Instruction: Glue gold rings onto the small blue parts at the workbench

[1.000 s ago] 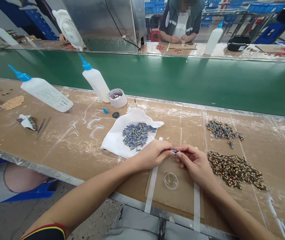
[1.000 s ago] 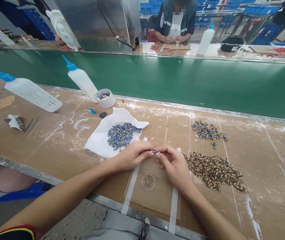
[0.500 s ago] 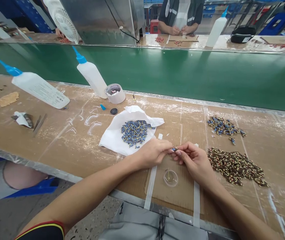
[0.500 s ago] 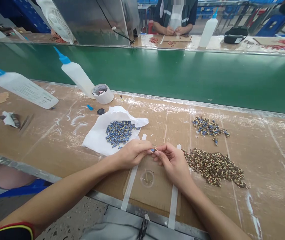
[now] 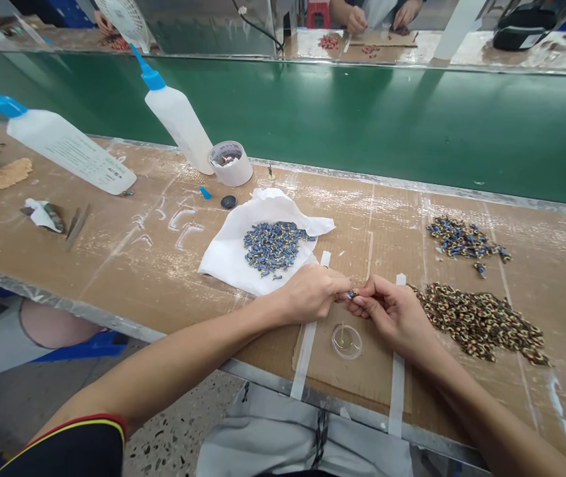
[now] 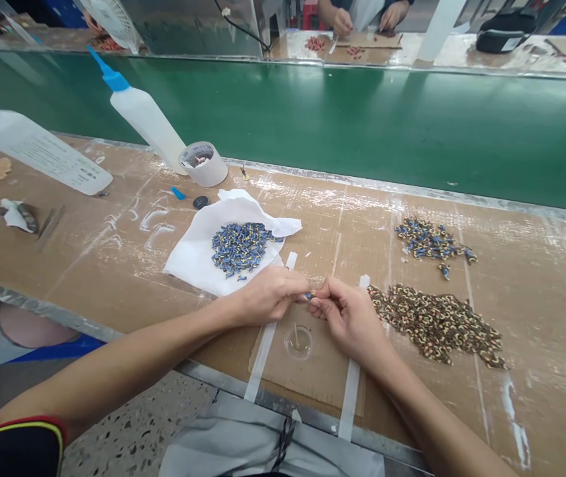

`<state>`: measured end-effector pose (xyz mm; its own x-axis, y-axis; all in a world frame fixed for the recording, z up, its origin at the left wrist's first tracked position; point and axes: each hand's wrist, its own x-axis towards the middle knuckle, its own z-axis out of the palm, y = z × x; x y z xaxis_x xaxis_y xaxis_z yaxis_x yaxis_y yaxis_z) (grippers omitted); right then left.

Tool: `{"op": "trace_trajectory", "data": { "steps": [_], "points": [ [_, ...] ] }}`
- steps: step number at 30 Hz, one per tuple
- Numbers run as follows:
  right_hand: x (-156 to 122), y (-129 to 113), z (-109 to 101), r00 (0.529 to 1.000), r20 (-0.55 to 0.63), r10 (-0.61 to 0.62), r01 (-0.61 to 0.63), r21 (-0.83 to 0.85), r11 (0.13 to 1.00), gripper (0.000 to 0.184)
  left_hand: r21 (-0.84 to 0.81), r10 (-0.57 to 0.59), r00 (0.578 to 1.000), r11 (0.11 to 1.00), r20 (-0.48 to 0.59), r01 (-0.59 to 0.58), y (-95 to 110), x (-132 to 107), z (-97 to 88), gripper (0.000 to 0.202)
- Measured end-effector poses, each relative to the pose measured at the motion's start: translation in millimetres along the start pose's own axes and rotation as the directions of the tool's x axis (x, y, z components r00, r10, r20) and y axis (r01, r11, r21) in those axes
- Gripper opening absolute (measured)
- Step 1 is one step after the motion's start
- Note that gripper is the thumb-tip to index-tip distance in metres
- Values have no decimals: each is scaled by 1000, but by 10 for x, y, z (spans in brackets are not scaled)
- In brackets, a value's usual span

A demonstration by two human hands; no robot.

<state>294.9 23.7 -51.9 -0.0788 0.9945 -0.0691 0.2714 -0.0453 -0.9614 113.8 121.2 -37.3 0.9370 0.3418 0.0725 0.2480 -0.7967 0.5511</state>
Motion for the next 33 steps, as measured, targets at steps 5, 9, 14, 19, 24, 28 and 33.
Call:
{"op": "trace_trajectory", "data": {
  "steps": [5, 9, 14, 19, 24, 28, 33],
  "points": [
    [1, 5, 4, 1000, 9, 0, 0, 13, 1000, 18, 11, -3, 1000, 1000, 6, 3, 2, -5, -13, 17],
    [5, -5, -9, 1000, 11, 13, -13, 52, 999, 19, 28, -12, 999, 1000, 39, 11, 8, -11, -45, 16],
    [28, -53, 23, 999, 28, 16, -18, 103, 994, 21, 32, -35, 999, 999, 41, 33, 67, -24, -104, 14],
    [25, -166, -116, 1000, 2, 24, -24, 65, 998, 24, -124, -108, 994, 986, 20, 109, 31, -60, -302, 19],
    [-38, -148, -951, 830, -552, -75, -112, -297, 948, 27, -11, -290, 895, 952, -339, 305, -257, -92, -493, 19],
    [-83, 100, -1522, 672, -732, -111, -353, -449, 821, 28, 134, -302, 883, 920, -360, 369, -403, -55, -497, 15],
    [-34, 328, -1626, 663, -747, -62, -403, -425, 811, 27, 290, -347, 883, 851, -315, 438, -354, 11, -435, 10]
  ]
}}
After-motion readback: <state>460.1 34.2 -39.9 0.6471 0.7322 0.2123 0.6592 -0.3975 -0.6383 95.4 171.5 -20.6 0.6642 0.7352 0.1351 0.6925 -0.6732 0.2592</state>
